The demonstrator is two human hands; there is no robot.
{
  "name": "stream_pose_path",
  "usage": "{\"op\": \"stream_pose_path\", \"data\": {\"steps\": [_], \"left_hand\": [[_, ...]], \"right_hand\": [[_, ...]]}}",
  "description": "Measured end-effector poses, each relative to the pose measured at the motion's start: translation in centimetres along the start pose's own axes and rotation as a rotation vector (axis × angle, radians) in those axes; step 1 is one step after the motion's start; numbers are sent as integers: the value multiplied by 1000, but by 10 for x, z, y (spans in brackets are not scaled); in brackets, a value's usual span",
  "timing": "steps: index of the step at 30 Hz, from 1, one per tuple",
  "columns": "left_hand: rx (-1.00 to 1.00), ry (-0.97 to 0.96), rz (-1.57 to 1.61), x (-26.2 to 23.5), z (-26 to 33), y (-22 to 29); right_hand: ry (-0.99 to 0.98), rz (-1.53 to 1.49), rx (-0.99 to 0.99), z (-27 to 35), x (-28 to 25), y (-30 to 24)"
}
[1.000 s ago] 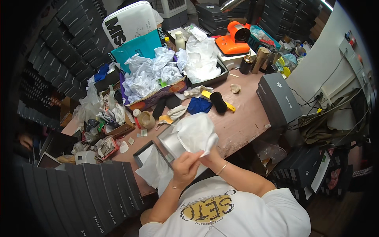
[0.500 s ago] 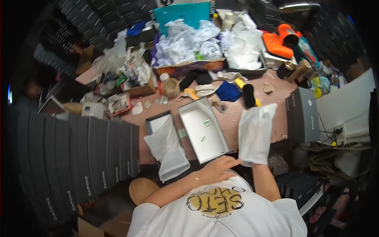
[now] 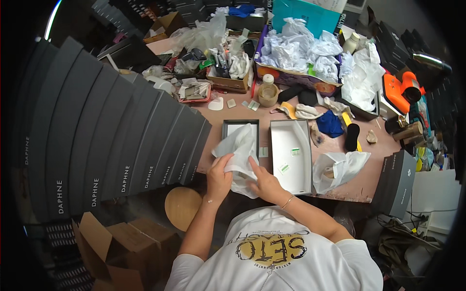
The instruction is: Packing shoes into boxes and organizing them at a workstation.
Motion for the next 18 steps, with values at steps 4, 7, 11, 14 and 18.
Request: {"op": "stream_pose_path", "data": {"steps": [4, 7, 11, 14, 18], "left_hand": [[-121, -135, -9, -24, 15, -14], [-607, -424, 841, 1, 75, -40], [-1314, 409, 1447, 36, 172, -144], [-977, -232, 1698, 80, 149, -92], [-503, -151, 783, 78, 102, -65]], "right_hand": [[227, 36, -102, -36, -71, -17], [40, -220, -21, -60, -91, -29], [-29, -382, -259, -62, -78, -58], [-245, -494, -155, -38, -75, -85], [-378, -478, -207, 19, -80, -96]]}}
Point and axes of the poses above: each hand's wrist, its own z-axis away from the middle knuckle, its own x-axis out of the palm, y = z × x, the point moved 8 cm from there along -z, towards the middle knuckle, and after that the axes turned 10 degrees about z, right-handed, at the moved point
